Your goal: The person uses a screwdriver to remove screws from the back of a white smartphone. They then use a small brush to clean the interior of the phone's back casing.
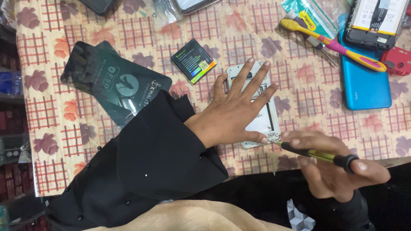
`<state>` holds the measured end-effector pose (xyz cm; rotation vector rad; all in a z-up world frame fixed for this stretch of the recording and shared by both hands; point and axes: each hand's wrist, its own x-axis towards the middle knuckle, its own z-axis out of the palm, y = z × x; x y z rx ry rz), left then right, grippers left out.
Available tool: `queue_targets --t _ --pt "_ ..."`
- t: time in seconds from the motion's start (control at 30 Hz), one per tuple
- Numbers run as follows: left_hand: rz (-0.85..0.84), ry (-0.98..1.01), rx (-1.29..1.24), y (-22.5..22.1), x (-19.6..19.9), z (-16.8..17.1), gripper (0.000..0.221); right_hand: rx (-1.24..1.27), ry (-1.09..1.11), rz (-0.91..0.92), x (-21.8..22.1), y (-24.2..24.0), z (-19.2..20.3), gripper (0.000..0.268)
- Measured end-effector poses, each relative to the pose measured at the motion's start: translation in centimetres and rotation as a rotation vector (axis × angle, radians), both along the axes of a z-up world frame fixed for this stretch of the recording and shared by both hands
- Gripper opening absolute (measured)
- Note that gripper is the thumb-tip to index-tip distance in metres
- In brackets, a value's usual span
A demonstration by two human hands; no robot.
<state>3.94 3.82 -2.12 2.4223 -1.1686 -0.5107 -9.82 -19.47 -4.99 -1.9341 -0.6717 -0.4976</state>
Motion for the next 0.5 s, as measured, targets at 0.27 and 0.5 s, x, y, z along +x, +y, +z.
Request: queue_targets --t 0.27,0.5 --pt "0.009 0.003 0.009 0.2 -0.2 0.5 0.112 0.254 0.303 0.072 -0.9 -0.6 -0.5 0.065" --pt "0.046 -0.189 -0.251 0.0 -1.9 1.3 0.068 0.445 -0.033 -0.15 0.9 -3.9 -2.6 0.062"
